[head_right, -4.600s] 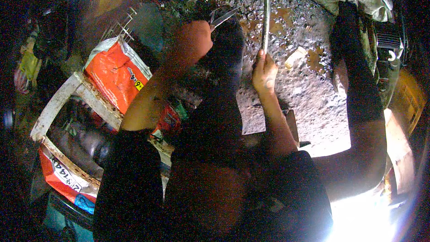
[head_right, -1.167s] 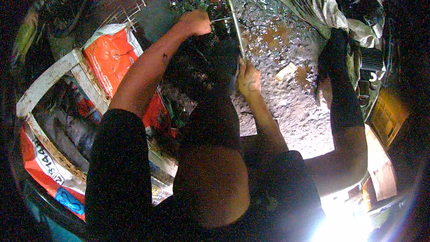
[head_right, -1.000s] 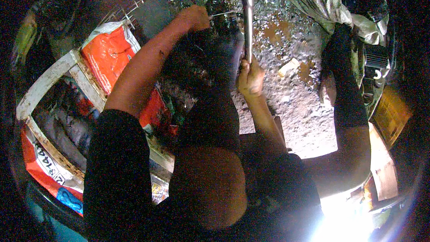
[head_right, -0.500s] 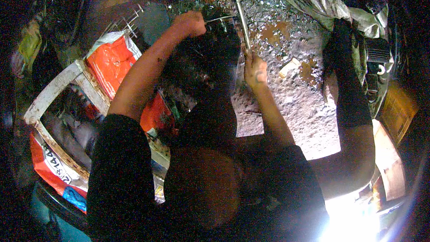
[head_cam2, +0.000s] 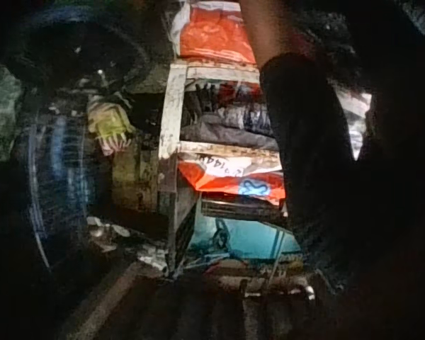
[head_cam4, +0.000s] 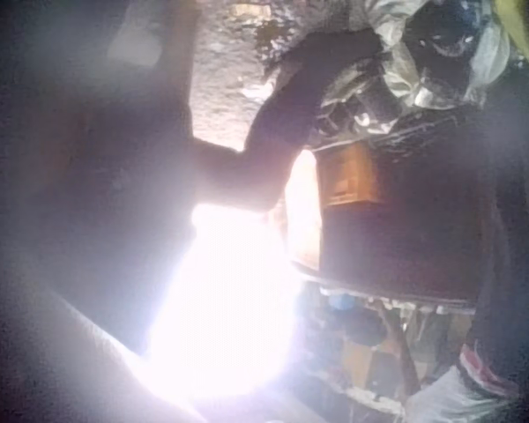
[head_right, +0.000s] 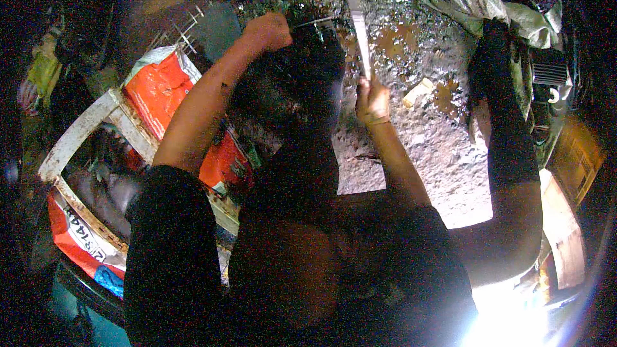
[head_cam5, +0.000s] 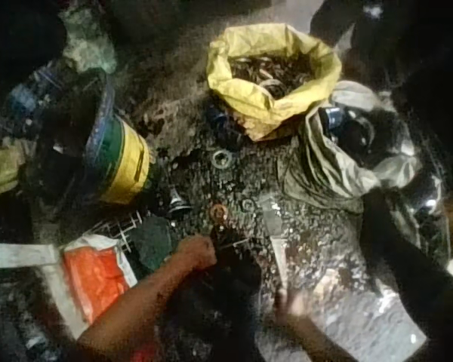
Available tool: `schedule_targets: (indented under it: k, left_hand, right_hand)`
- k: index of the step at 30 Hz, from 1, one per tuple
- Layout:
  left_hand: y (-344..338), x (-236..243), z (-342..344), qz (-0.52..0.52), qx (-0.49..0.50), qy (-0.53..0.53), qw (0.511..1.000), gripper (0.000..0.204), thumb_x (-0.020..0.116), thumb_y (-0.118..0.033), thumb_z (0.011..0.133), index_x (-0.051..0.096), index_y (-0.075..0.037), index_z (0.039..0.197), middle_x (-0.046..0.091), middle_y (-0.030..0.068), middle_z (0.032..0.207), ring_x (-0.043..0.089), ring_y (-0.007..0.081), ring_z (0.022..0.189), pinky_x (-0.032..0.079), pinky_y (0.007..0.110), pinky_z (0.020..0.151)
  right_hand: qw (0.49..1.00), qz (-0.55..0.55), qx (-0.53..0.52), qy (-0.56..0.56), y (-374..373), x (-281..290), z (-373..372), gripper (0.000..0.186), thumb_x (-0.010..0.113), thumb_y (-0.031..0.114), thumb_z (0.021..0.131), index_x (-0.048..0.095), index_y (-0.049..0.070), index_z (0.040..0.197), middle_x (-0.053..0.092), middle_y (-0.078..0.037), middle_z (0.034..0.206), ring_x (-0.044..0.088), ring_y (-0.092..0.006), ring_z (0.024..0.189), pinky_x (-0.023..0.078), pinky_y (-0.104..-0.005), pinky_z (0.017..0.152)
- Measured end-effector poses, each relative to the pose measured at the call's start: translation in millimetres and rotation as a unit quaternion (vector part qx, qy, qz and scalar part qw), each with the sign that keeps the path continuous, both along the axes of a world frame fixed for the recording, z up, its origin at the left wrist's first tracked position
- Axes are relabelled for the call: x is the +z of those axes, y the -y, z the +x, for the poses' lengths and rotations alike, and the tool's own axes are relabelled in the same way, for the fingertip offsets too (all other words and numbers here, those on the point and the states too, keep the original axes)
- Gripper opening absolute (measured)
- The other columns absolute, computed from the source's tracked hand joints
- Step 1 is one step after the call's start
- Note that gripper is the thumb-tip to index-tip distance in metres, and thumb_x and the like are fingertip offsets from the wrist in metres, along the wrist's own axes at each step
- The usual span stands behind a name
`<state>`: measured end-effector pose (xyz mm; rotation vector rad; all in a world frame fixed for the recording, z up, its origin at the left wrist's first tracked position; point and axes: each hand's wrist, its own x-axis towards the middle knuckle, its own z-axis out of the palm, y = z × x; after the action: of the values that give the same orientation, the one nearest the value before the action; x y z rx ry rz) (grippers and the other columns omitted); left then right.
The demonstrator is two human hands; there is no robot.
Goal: The person sits on the floor and uses a hammer and a metal rod to repeatedly strike a small metal part. They briefly move a blue plastic bin and a yellow bag to access the workspace. The person continues hammering the part and then places it into a yellow bag.
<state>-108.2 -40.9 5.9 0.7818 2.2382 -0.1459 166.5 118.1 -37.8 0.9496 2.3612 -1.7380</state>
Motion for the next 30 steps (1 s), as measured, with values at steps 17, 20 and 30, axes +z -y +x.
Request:
schedule_targets:
  k: [17,20,30]
  left_hand:
    - [-2,7,0,-0.047,0.035,0.061,0.996,0.040,0.055,-0.031,0.078,0.069,-0.010,0.109,0.063,0.0150,0.121,0.062,0.0352,0.109,0.050,0.045,0.091]
    - [12,-7,-1,-0.066,0.049,0.072,0.994,0.040,0.057,-0.032,0.077,0.069,-0.010,0.109,0.064,0.0142,0.121,0.061,0.0353,0.110,0.050,0.045,0.091]
    - [14,-16,-5,-0.057,0.023,0.053,0.997,0.036,0.057,-0.028,0.077,0.071,-0.007,0.102,0.068,0.0176,0.109,0.064,0.0393,0.102,0.052,0.048,0.086]
  right_hand:
    - [0.994,0.042,0.054,0.088,-23,18,-62,0.049,0.041,0.048,0.099,0.063,0.005,0.101,0.058,-0.022,0.067,0.059,-0.0350,0.058,0.044,-0.0470,0.055]
    - [0.993,-0.012,0.061,-0.096,-18,31,-56,0.048,0.041,0.047,0.099,0.062,0.003,0.099,0.059,-0.022,0.069,0.061,-0.0345,0.062,0.045,-0.0462,0.057]
    - [0.994,-0.033,-0.051,-0.087,-25,24,-58,0.049,0.042,0.047,0.101,0.049,0.005,0.078,0.042,0.003,0.059,0.034,-0.0064,0.050,0.028,-0.0257,0.043]
